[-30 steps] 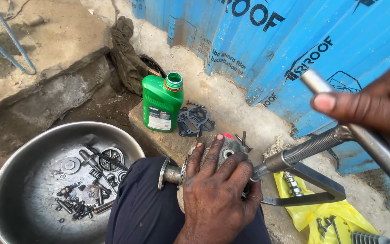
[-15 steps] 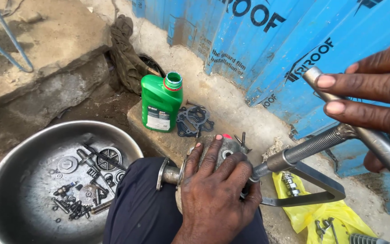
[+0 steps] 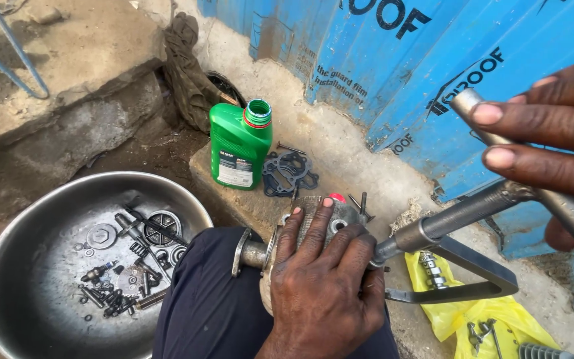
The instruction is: Manually disassemble and inspect motorcycle engine components including the cylinder head.
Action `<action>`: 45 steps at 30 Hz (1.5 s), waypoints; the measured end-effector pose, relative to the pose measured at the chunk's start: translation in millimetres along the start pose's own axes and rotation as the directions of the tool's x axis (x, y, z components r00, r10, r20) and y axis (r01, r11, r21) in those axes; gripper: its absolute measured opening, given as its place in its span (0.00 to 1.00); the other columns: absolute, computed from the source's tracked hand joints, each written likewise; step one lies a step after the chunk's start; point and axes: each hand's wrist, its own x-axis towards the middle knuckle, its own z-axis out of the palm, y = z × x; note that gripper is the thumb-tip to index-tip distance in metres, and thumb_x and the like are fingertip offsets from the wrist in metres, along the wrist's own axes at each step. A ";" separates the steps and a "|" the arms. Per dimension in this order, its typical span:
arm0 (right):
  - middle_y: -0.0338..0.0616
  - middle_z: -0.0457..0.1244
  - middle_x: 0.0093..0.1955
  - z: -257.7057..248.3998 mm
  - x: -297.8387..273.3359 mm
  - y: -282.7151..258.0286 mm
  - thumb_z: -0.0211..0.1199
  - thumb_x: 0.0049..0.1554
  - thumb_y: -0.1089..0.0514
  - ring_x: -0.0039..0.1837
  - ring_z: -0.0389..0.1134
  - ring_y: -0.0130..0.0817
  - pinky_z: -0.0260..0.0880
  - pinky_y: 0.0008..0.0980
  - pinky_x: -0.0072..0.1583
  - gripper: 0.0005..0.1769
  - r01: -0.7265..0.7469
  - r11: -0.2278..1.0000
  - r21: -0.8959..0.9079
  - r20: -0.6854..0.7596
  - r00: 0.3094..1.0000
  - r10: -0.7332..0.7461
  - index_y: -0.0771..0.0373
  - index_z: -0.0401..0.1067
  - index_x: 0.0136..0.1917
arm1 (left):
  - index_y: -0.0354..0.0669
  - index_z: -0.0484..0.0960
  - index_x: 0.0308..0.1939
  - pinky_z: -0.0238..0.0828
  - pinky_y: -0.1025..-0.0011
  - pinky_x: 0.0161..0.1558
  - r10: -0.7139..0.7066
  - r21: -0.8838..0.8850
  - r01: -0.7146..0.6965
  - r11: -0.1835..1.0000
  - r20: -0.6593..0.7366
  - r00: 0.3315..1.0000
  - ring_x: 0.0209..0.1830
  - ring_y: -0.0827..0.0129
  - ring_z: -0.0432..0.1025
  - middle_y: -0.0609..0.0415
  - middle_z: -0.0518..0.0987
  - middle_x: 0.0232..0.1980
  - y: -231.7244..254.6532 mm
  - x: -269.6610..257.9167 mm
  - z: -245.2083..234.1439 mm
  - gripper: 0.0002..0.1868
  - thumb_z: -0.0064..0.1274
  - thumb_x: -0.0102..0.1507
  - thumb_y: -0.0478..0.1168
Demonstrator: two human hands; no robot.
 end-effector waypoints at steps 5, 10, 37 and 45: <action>0.60 0.62 0.74 2.8 -3.8 -11.5 0.64 0.36 0.22 0.67 0.68 0.50 0.65 0.52 0.71 0.57 -0.067 0.998 0.015 0.004 0.998 0.067 0.55 0.63 0.71 | 0.46 0.83 0.44 0.50 0.34 0.74 -0.001 0.005 0.001 1.000 -0.019 1.000 0.70 0.44 0.71 0.50 0.84 0.53 -1.9 -2.6 -0.6 0.13 0.59 0.55 0.40; 0.57 0.63 0.74 14.8 -22.6 -22.2 0.67 0.34 0.29 0.65 0.70 0.42 0.69 0.44 0.67 0.55 -0.181 0.983 0.035 0.040 0.983 0.179 0.54 0.65 0.70 | 0.45 0.82 0.44 0.50 0.33 0.73 0.009 0.001 -0.009 1.000 0.007 1.000 0.70 0.44 0.72 0.50 0.84 0.53 -1.3 -1.9 -5.9 0.13 0.59 0.57 0.41; 0.52 0.58 0.77 3.1 -46.3 -58.0 0.70 0.41 0.20 0.70 0.67 0.50 0.66 0.55 0.72 0.49 -0.100 0.986 0.134 -0.031 0.994 0.105 0.38 0.65 0.70 | 0.50 0.79 0.60 0.38 0.34 0.70 0.140 -0.050 -0.132 0.990 0.444 0.885 0.76 0.45 0.54 0.52 0.75 0.65 -5.4 10.5 -45.3 0.51 0.77 0.32 0.53; 0.45 0.62 0.74 -4.3 -39.2 -48.4 0.72 0.42 0.28 0.72 0.66 0.47 0.66 0.52 0.73 0.39 -0.101 0.989 0.111 -0.042 0.993 0.106 0.38 0.72 0.64 | 0.51 0.78 0.61 0.15 0.22 0.71 0.098 -0.029 -0.097 0.995 0.516 0.851 0.81 0.42 0.47 0.52 0.74 0.65 2.0 23.3 -48.6 0.51 0.76 0.34 0.57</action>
